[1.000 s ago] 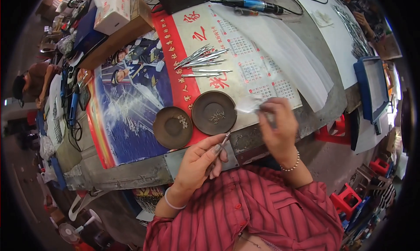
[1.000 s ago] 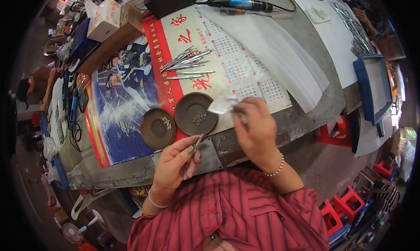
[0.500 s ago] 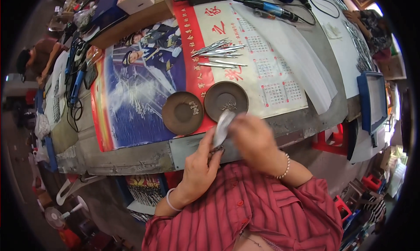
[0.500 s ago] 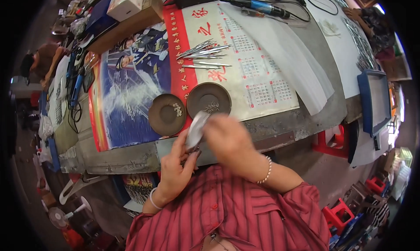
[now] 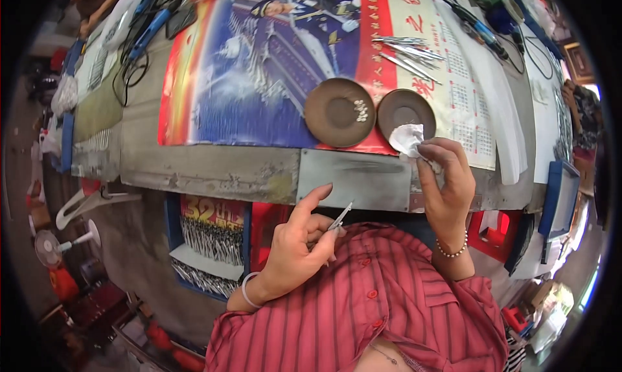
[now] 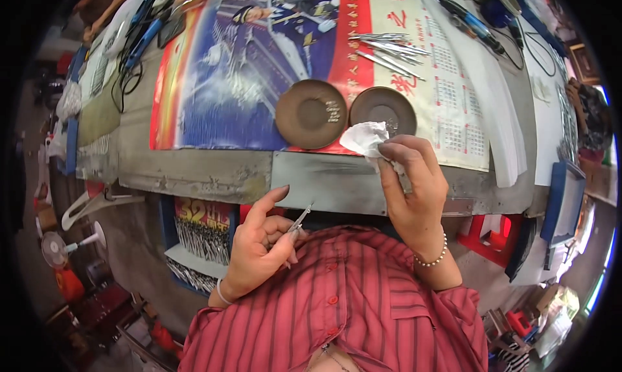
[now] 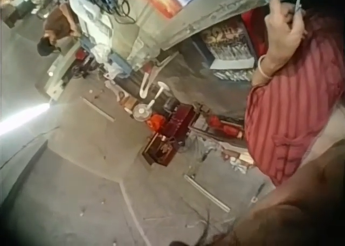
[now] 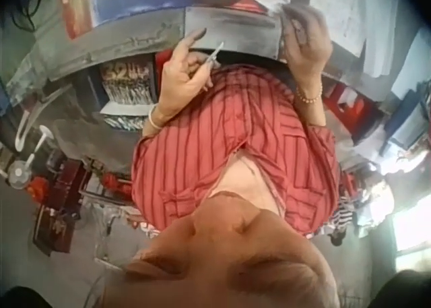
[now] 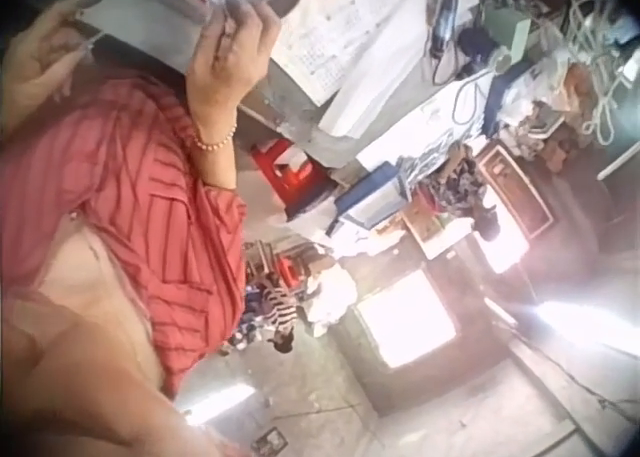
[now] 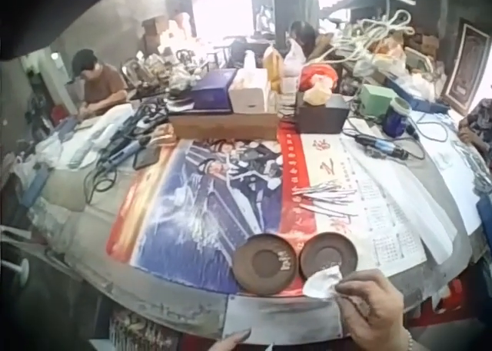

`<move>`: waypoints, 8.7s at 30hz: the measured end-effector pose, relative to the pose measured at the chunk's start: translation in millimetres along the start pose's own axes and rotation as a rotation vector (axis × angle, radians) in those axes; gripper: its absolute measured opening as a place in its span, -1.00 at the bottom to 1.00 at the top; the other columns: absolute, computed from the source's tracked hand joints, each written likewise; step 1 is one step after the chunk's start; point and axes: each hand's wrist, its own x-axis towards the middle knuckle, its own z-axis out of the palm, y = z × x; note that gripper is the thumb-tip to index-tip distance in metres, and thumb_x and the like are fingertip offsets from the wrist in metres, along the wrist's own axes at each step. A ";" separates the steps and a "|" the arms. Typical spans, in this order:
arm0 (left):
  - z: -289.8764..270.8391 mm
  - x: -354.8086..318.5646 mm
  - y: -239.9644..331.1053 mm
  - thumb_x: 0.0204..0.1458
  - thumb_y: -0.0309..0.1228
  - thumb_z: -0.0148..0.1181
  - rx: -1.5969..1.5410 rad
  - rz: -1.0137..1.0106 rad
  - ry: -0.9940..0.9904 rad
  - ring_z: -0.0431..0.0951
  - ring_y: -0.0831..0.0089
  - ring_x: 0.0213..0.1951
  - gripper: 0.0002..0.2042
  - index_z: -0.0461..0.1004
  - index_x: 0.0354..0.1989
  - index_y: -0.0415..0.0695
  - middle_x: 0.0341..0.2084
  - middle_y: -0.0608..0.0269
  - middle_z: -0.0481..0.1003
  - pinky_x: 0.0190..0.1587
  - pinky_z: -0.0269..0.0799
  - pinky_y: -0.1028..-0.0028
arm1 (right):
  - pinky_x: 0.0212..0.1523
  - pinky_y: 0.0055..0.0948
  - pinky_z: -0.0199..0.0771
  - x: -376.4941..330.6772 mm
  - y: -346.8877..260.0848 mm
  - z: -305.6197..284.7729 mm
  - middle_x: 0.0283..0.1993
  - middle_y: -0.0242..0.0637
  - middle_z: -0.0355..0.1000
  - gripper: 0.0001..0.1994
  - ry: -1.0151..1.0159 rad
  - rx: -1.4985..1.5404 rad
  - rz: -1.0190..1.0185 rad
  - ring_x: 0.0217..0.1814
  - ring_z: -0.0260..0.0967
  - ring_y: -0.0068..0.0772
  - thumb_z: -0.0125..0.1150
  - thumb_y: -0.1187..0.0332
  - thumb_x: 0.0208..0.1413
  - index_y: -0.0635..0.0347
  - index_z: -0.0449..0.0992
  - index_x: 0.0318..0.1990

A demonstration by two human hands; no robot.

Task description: Assembling small metallic pins and components at a manufacturing workbench.

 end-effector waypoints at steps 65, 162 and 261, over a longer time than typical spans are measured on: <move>-132.1 -137.2 -111.4 0.12 -0.62 0.05 -0.290 0.182 0.737 0.44 0.72 -0.58 -0.44 0.02 0.29 -0.20 -0.34 0.16 0.55 -0.53 0.35 0.76 | -0.23 -0.23 0.51 -80.7 -96.5 369.9 -0.31 0.03 0.53 -0.80 -1.174 -0.516 -0.633 -0.23 0.52 -0.07 0.11 0.46 -0.09 0.33 0.56 -0.29; -51.7 -33.6 -70.3 0.02 -0.57 0.17 0.545 0.531 0.351 0.55 0.03 -0.31 -0.70 0.34 -0.04 -0.23 -0.33 0.00 0.51 -0.35 0.48 0.26 | -0.26 -0.53 0.45 -41.5 -41.1 58.0 -0.27 -0.23 0.48 -0.91 -0.776 0.707 0.412 -0.27 0.45 -0.50 0.02 0.52 0.20 0.36 0.43 -0.23; 23.0 71.9 23.7 -0.16 -0.55 0.26 1.172 1.048 -0.161 0.47 0.43 -0.58 -0.77 0.45 -0.28 -0.27 -0.46 0.16 0.51 -0.56 0.33 0.51 | -0.29 -0.19 0.34 17.0 20.6 -8.7 -0.39 -0.10 0.31 -0.84 -0.702 0.458 0.073 -0.29 0.32 0.02 0.20 0.43 -0.01 0.30 0.35 -0.40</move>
